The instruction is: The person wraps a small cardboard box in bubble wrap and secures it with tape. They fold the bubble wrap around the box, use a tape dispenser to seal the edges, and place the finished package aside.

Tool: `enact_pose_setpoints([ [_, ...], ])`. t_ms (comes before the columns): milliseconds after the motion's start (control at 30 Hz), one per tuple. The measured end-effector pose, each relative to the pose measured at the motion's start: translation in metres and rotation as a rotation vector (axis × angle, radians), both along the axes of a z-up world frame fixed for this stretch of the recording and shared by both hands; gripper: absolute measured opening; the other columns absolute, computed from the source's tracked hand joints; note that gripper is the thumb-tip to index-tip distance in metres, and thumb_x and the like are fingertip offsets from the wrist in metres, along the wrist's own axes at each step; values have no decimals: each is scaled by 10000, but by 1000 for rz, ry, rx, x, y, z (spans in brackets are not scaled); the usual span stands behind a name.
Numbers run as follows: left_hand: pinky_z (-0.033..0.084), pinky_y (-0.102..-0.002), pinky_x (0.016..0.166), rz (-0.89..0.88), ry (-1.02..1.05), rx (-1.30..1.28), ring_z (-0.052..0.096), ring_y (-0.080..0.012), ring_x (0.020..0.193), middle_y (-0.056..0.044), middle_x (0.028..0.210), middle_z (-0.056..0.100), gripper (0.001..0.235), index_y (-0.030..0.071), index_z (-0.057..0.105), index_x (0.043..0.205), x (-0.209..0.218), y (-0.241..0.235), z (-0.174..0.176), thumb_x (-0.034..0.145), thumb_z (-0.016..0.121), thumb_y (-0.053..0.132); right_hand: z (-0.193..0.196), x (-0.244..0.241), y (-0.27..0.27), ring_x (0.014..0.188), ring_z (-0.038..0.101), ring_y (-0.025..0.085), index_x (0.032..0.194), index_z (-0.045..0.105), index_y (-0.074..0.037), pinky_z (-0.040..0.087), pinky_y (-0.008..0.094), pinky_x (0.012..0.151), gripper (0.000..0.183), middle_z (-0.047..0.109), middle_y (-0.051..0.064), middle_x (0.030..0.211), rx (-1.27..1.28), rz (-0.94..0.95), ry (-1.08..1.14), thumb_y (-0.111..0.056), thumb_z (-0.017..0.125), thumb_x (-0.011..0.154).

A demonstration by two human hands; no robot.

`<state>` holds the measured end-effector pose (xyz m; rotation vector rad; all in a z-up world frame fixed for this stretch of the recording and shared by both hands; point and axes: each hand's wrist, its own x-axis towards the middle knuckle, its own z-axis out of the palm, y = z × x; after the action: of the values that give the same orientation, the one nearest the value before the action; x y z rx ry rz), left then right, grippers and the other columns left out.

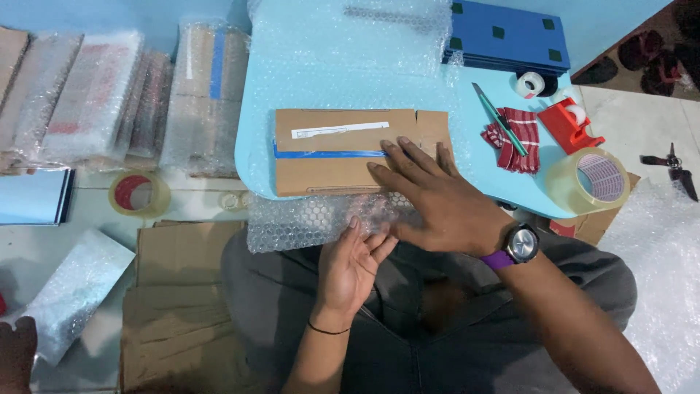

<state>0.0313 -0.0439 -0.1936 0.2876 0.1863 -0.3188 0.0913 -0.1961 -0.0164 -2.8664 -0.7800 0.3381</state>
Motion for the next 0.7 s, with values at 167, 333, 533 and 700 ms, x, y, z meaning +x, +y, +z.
enact_pose_setpoints([
  [167, 456, -669, 1115, 18, -59, 52, 678, -467, 1174, -274, 1151, 746, 257, 52, 779, 1050, 0, 8, 9, 1048, 567, 197, 1, 0, -6, 1512, 155, 523, 1564, 361, -110, 72, 829, 1100, 1002, 241, 241, 1668, 117, 35, 59, -578, 804, 796],
  [333, 300, -698, 1164, -16, -211, 241, 422, -552, 1359, -363, 1443, 459, 338, 0, 517, 1352, 2, 22, 51, 1042, 560, 128, 2, 1, -13, 1500, 287, 466, 1378, 507, -96, 172, 805, 1120, 603, 465, 195, 1564, 136, 14, -2, -117, 748, 825],
  [533, 433, -492, 864, -98, -596, 1364, 490, -410, 1020, -250, 1381, 523, 604, 10, 402, 1472, -21, 50, 141, 977, 609, 288, 17, 11, -15, 1205, 591, 394, 1252, 683, -88, 434, 609, 967, 363, 695, 111, 1332, 198, -10, -32, -84, 628, 893],
  [700, 480, -576, 1095, 334, -1090, 1688, 626, -448, 1229, -238, 1307, 667, 341, 6, 666, 1323, -6, 39, 151, 1022, 582, 141, 35, 20, -11, 1207, 642, 444, 1255, 717, -103, 496, 634, 1012, 307, 735, 179, 1218, 118, -120, 43, -111, 604, 970],
])
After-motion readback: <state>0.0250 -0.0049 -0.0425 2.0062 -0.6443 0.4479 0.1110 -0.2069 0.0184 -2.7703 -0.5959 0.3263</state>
